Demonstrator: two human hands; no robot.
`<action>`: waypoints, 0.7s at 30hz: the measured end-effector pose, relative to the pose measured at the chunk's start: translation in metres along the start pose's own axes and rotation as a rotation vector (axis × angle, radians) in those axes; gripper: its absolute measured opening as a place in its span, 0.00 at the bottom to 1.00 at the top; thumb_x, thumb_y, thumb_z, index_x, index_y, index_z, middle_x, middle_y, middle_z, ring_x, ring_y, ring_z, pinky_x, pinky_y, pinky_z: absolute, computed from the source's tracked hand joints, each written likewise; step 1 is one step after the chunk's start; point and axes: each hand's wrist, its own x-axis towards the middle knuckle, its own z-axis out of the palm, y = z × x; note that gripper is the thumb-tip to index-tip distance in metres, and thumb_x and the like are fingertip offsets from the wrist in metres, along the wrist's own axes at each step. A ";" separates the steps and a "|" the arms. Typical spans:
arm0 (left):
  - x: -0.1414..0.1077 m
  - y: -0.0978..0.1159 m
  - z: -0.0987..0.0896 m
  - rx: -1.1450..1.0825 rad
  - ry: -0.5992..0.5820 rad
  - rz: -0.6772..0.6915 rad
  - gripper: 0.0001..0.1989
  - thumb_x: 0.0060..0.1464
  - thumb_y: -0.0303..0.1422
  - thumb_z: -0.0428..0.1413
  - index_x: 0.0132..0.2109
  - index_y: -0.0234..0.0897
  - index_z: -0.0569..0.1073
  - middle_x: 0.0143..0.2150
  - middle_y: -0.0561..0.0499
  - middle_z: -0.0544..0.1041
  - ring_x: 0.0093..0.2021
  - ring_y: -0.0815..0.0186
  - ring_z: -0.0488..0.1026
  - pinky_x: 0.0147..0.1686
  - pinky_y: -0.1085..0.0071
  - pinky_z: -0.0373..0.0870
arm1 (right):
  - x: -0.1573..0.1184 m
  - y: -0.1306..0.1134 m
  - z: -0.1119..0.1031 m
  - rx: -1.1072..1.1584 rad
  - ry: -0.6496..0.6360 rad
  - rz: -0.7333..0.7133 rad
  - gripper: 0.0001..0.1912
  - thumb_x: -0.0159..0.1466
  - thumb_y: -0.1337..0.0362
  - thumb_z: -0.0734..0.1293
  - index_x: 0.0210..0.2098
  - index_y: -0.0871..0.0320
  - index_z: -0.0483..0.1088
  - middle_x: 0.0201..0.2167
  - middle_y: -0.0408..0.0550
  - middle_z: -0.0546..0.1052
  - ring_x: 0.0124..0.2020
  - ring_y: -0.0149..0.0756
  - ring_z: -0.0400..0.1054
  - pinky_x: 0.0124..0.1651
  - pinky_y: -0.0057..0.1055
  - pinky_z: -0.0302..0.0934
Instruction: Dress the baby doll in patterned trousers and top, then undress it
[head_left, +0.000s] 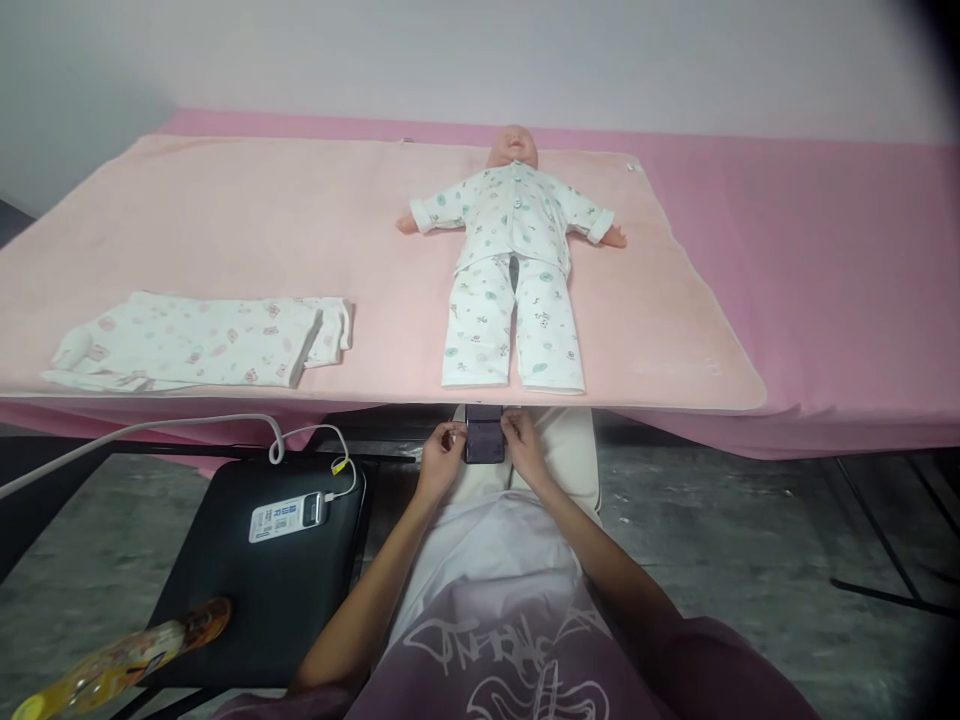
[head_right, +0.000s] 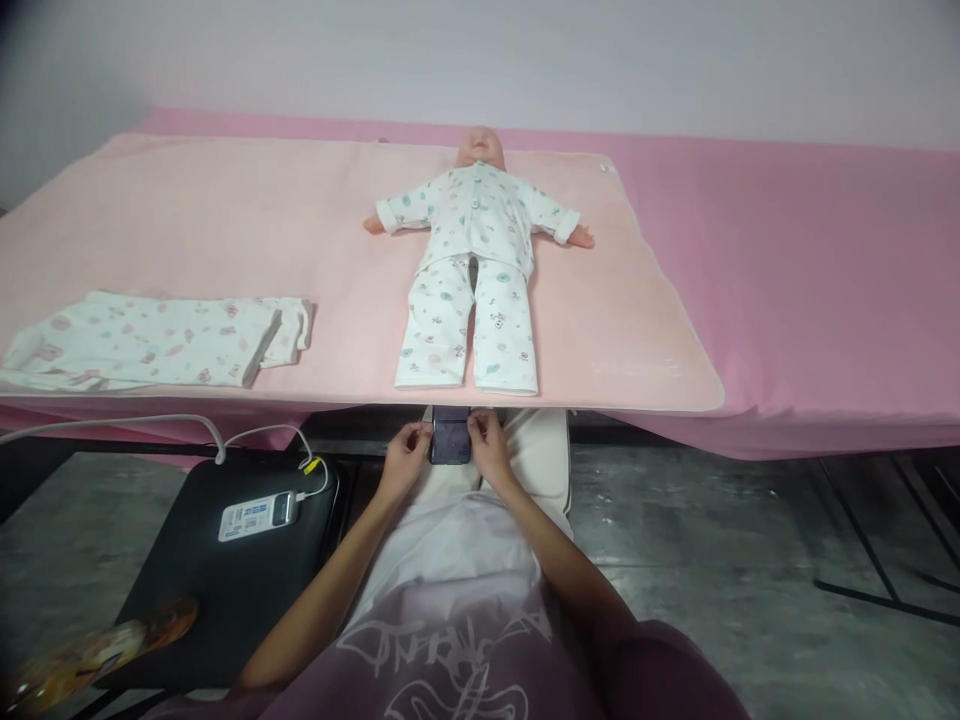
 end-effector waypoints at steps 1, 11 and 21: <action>0.000 -0.001 0.001 0.002 0.005 0.003 0.20 0.63 0.51 0.66 0.44 0.37 0.83 0.39 0.46 0.84 0.38 0.60 0.77 0.44 0.67 0.74 | -0.001 0.000 0.000 0.003 0.011 0.000 0.26 0.71 0.35 0.66 0.50 0.51 0.70 0.49 0.55 0.80 0.53 0.51 0.76 0.59 0.47 0.72; 0.001 -0.011 0.004 -0.005 0.005 0.038 0.24 0.64 0.55 0.64 0.45 0.37 0.82 0.39 0.46 0.82 0.41 0.59 0.75 0.44 0.66 0.71 | -0.008 0.000 0.005 0.042 0.064 0.018 0.25 0.69 0.37 0.71 0.46 0.51 0.68 0.41 0.50 0.77 0.43 0.45 0.75 0.47 0.40 0.71; -0.005 -0.015 -0.002 0.015 -0.004 0.028 0.19 0.69 0.51 0.61 0.47 0.39 0.83 0.44 0.45 0.85 0.41 0.58 0.76 0.47 0.65 0.71 | -0.010 -0.001 -0.006 -0.086 0.009 0.073 0.27 0.75 0.35 0.62 0.40 0.52 0.74 0.46 0.55 0.84 0.51 0.54 0.78 0.60 0.49 0.71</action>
